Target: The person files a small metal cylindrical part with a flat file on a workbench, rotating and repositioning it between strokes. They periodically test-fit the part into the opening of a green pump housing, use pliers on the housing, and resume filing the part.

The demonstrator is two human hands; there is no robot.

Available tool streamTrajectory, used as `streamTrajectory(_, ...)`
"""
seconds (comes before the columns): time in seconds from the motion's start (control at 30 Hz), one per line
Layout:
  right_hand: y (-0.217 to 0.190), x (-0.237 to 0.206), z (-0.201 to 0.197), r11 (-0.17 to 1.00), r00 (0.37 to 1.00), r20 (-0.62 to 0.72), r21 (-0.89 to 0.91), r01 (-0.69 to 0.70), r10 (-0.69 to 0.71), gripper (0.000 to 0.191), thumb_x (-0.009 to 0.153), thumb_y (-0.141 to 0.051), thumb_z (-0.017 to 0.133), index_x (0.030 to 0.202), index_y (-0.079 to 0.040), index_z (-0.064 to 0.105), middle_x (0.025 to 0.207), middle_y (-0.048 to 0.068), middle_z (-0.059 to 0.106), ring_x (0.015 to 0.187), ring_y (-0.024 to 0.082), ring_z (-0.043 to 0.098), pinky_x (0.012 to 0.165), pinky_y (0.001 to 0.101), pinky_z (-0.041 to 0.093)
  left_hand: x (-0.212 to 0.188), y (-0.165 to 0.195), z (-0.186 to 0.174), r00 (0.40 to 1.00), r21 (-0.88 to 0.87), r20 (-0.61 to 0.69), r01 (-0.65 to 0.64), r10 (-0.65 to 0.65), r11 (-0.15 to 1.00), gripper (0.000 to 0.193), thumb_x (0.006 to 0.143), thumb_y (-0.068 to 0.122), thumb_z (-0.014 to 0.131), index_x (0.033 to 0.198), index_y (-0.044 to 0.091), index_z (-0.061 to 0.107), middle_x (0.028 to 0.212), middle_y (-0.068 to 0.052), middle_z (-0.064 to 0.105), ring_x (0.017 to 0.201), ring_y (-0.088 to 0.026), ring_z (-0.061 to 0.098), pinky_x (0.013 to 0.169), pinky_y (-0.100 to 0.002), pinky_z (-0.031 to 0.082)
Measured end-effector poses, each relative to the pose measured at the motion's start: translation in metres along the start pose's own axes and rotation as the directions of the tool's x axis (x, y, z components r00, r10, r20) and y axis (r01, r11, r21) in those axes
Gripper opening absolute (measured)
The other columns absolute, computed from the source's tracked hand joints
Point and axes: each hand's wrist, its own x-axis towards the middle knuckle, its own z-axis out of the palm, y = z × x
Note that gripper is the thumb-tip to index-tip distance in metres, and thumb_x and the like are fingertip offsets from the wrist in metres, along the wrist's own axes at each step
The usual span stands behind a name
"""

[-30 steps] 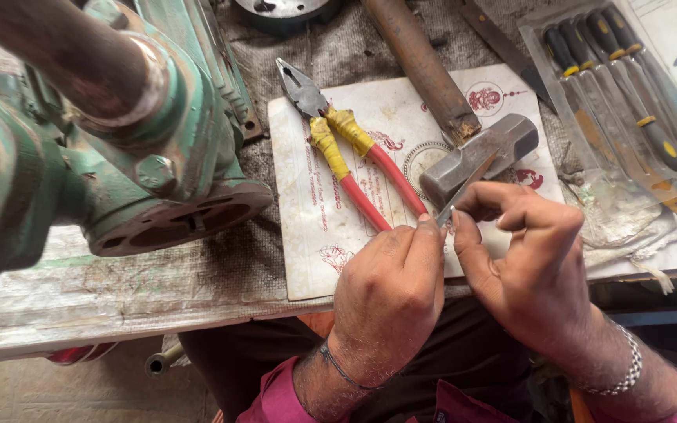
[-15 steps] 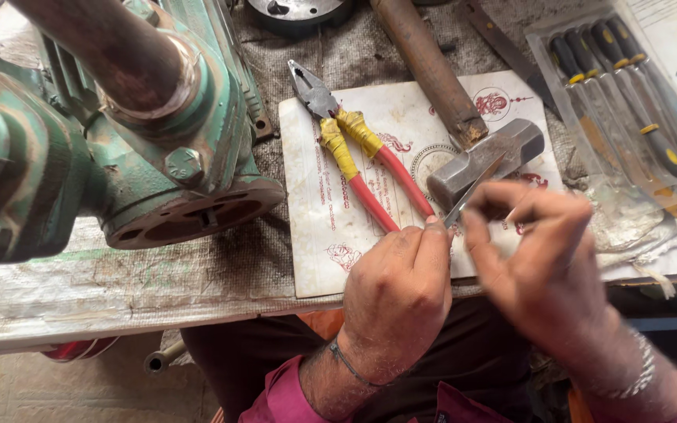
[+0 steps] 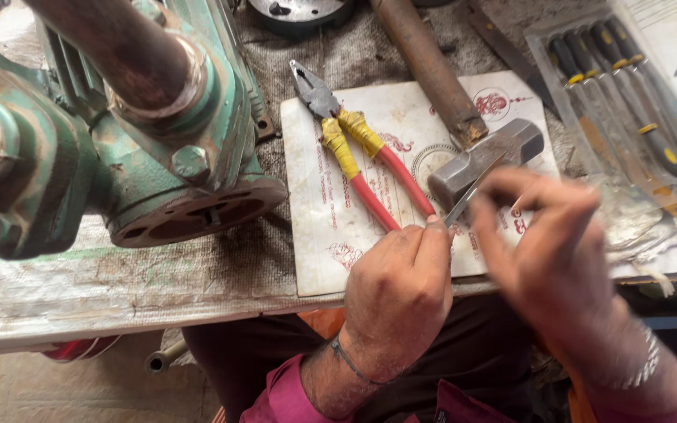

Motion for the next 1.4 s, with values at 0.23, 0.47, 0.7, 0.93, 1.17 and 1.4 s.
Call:
streamTrajectory(0.23,-0.008,0.004,-0.001,0.999,1.0,-0.001,-0.042,-0.009,0.009,0.051,0.089,0.012,0.075,0.107,0.003,0.028,0.096,0.025,0.067,0.081,0.031,0.07,0.07,0.04,0.053,-0.002,-0.002,-0.003,1.0,0.002,-0.008,-0.002,0.002,1.0,0.014,0.092,-0.001,0.065,0.106,-0.006,0.065,0.083,-0.013,0.062,0.075,-0.028,0.064,0.067,-0.04,0.052)
streamTrajectory(0.47,-0.004,0.0,0.002,0.998,1.0,-0.02,-0.054,0.015,-0.016,0.053,0.091,0.014,0.074,0.109,0.003,0.025,0.097,0.023,0.067,0.077,0.029,0.067,0.069,0.0393,0.051,-0.003,-0.003,-0.005,0.999,-0.037,-0.032,0.004,-0.006,0.999,0.014,0.094,0.0,0.066,0.107,-0.005,0.065,0.085,-0.012,0.062,0.077,-0.027,0.065,0.068,-0.039,0.053)
streamTrajectory(0.7,-0.001,-0.008,0.008,0.999,0.999,-0.019,0.012,0.038,-0.038,0.054,0.093,0.012,0.074,0.11,0.0,0.024,0.101,0.023,0.065,0.085,0.027,0.069,0.076,0.0367,0.055,-0.002,-0.003,-0.004,0.999,-0.083,-0.029,0.04,-0.043,0.996,0.007,0.096,0.001,0.068,0.099,-0.002,0.063,0.08,-0.012,0.06,0.075,-0.028,0.064,0.066,-0.04,0.051)
streamTrajectory(0.93,-0.004,-0.004,0.007,0.999,0.999,-0.024,-0.004,-0.037,0.037,0.052,0.099,0.011,0.074,0.112,-0.001,0.025,0.101,0.022,0.065,0.089,0.025,0.071,0.078,0.0337,0.056,-0.002,-0.003,-0.005,0.999,-0.079,-0.02,0.037,-0.038,0.996,0.004,0.095,0.0,0.067,0.096,-0.001,0.063,0.077,-0.012,0.059,0.072,-0.029,0.063,0.065,-0.041,0.051)
streamTrajectory(1.17,-0.005,-0.003,0.005,0.991,0.998,-0.055,-0.127,-0.036,0.029,0.055,0.094,0.015,0.076,0.112,0.0,0.026,0.099,0.022,0.064,0.08,0.028,0.065,0.077,0.0396,0.051,-0.002,-0.002,-0.006,0.999,-0.058,-0.034,0.022,-0.024,0.998,0.003,0.096,-0.002,0.066,0.096,-0.002,0.063,0.079,-0.013,0.059,0.074,-0.029,0.064,0.066,-0.042,0.051)
streamTrajectory(1.4,-0.004,-0.005,0.008,0.989,0.995,-0.072,-0.137,0.052,-0.062,0.055,0.092,0.015,0.076,0.111,0.0,0.027,0.099,0.02,0.064,0.083,0.028,0.066,0.077,0.0386,0.05,-0.003,-0.003,-0.005,0.999,-0.06,-0.028,0.015,-0.017,0.998,0.004,0.095,-0.002,0.066,0.098,-0.002,0.063,0.079,-0.013,0.059,0.074,-0.029,0.064,0.066,-0.041,0.051)
